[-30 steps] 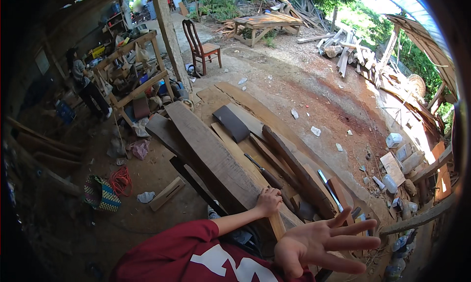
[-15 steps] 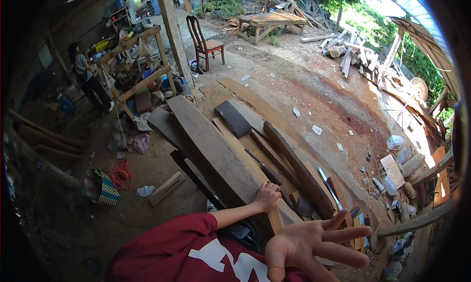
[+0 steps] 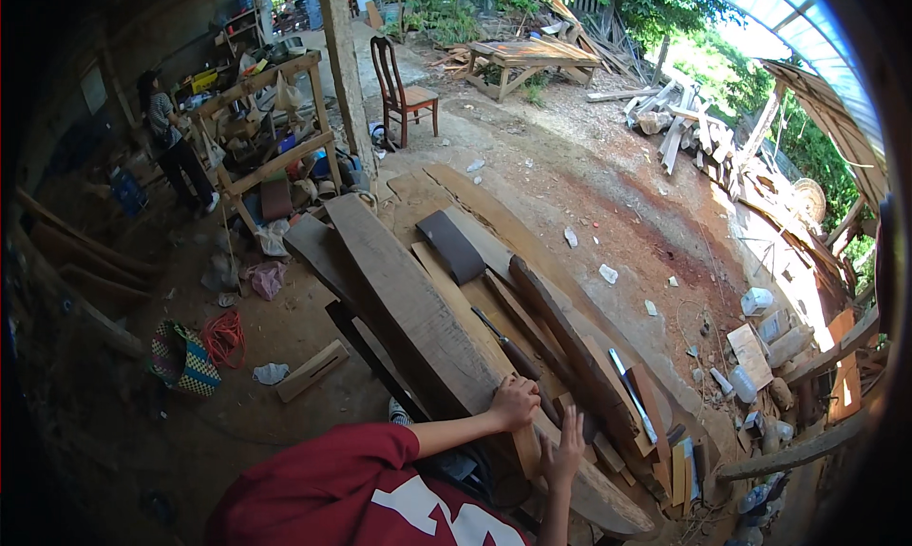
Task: The person handles wooden pieces on a workbench, then carves a wooden piece using a hand chisel and tests its fit with another piece of wood.
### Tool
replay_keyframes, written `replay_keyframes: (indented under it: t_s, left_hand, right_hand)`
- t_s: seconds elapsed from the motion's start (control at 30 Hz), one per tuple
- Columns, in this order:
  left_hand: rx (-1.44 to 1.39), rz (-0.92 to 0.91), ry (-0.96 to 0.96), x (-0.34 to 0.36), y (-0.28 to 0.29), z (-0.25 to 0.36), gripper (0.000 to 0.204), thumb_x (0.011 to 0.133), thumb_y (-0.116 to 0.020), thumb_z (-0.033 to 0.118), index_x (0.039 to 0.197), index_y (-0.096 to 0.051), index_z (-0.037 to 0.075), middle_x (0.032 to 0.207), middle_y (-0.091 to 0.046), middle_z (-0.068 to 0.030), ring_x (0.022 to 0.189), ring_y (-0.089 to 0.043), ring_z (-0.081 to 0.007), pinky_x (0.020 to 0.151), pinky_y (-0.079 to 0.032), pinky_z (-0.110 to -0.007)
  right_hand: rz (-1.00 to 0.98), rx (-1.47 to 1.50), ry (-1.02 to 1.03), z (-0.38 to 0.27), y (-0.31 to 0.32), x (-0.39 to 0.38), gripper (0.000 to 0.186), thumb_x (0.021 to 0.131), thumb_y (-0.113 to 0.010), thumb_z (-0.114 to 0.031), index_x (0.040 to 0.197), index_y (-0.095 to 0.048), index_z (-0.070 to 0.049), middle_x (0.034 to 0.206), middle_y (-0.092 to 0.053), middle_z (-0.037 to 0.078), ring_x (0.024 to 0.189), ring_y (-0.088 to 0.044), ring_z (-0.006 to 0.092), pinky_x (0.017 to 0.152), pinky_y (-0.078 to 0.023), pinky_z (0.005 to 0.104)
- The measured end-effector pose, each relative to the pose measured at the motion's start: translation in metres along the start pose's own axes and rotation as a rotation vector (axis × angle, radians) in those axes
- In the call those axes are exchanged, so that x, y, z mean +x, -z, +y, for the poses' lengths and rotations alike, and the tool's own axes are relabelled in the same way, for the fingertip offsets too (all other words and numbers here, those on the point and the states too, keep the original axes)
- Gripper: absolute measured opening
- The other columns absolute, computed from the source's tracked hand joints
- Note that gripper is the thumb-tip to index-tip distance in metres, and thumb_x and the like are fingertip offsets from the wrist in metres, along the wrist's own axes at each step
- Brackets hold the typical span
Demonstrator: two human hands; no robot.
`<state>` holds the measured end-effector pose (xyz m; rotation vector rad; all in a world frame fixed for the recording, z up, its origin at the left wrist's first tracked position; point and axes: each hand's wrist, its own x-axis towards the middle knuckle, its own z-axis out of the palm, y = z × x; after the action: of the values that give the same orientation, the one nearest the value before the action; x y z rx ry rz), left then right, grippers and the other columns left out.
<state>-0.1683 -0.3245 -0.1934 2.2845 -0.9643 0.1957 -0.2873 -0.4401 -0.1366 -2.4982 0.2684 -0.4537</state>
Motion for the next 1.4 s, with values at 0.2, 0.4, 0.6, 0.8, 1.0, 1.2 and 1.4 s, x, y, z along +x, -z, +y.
replay_keyframes:
  t_s: [0.2, 0.4, 0.6, 0.8, 1.0, 1.2, 1.4]
  left_hand:
    - [-0.011, 0.078, -0.004, -0.001, -0.001, -0.001, 0.013, 0.072, -0.056, 0.022, 0.070, -0.064, 0.011, 0.086, -0.058, -0.0025, 0.091, -0.053, -0.0201, 0.084, -0.036, -0.039]
    - [0.024, 0.011, -0.037, 0.002, 0.004, -0.012, 0.011, 0.072, -0.057, 0.022, 0.070, -0.064, 0.013, 0.083, -0.060, -0.0013, 0.089, -0.056, -0.0188, 0.083, -0.038, -0.038]
    - [0.081, 0.134, 0.054, 0.014, 0.043, -0.094, 0.014, 0.070, -0.055, 0.022, 0.073, -0.065, 0.012, 0.080, -0.061, -0.0048, 0.087, -0.056, -0.0234, 0.084, -0.038, -0.041]
    - [0.224, 0.214, 0.255, 0.025, 0.116, -0.223, 0.016, 0.072, -0.052, 0.021, 0.070, -0.065, 0.013, 0.078, -0.062, -0.0056, 0.084, -0.057, -0.0240, 0.083, -0.038, -0.040]
    - [0.347, 0.287, 0.401, 0.030, 0.179, -0.304, 0.015, 0.073, -0.051, 0.019, 0.070, -0.064, 0.012, 0.082, -0.061, -0.0052, 0.086, -0.056, -0.0247, 0.081, -0.039, -0.040]
    - [0.342, 0.366, 0.502, 0.037, 0.181, -0.321, 0.022, 0.071, -0.052, 0.016, 0.091, -0.060, 0.011, 0.097, -0.055, -0.0104, 0.095, -0.052, -0.0296, 0.085, -0.039, -0.043]
    - [0.461, 0.421, 0.500, 0.020, 0.157, -0.283, 0.034, 0.071, -0.052, 0.017, 0.105, -0.054, 0.011, 0.102, -0.054, -0.0117, 0.098, -0.050, -0.0317, 0.087, -0.038, -0.044]
  right_hand:
    - [0.060, -0.015, -0.026, 0.033, -0.021, -0.035, 0.057, 0.083, -0.055, -0.033, 0.127, -0.044, 0.001, 0.130, -0.045, 0.018, 0.126, -0.036, 0.0363, 0.100, -0.031, 0.0435]
    - [-0.222, -0.188, 0.118, -0.010, -0.040, -0.020, 0.076, 0.073, -0.061, -0.052, 0.126, -0.045, -0.001, 0.130, -0.045, 0.017, 0.126, -0.037, 0.0328, 0.100, -0.032, 0.0428]
    - [-0.179, -0.154, 0.264, -0.047, -0.093, 0.044, 0.071, 0.076, -0.057, -0.054, 0.127, -0.046, -0.005, 0.130, -0.046, 0.015, 0.127, -0.037, 0.0313, 0.100, -0.031, 0.0434]
    - [-0.179, -0.104, 0.386, -0.120, -0.186, 0.132, 0.063, 0.078, -0.055, -0.054, 0.127, -0.048, -0.015, 0.129, -0.049, 0.012, 0.126, -0.037, 0.0294, 0.099, -0.032, 0.0420]
    - [-0.284, -0.068, 0.544, -0.184, -0.249, 0.197, 0.060, 0.081, -0.048, -0.057, 0.127, -0.049, -0.018, 0.127, -0.051, 0.009, 0.127, -0.036, 0.0268, 0.101, -0.030, 0.0422]
    - [-0.340, -0.063, 0.479, -0.191, -0.267, 0.211, 0.061, 0.081, -0.048, -0.057, 0.129, -0.047, -0.019, 0.130, -0.049, 0.005, 0.128, -0.036, 0.0255, 0.102, -0.028, 0.0410]
    - [-0.412, -0.063, 0.478, -0.169, -0.237, 0.181, 0.062, 0.081, -0.047, -0.057, 0.131, -0.044, -0.021, 0.135, -0.045, -0.003, 0.132, -0.029, 0.0215, 0.103, -0.029, 0.0399]
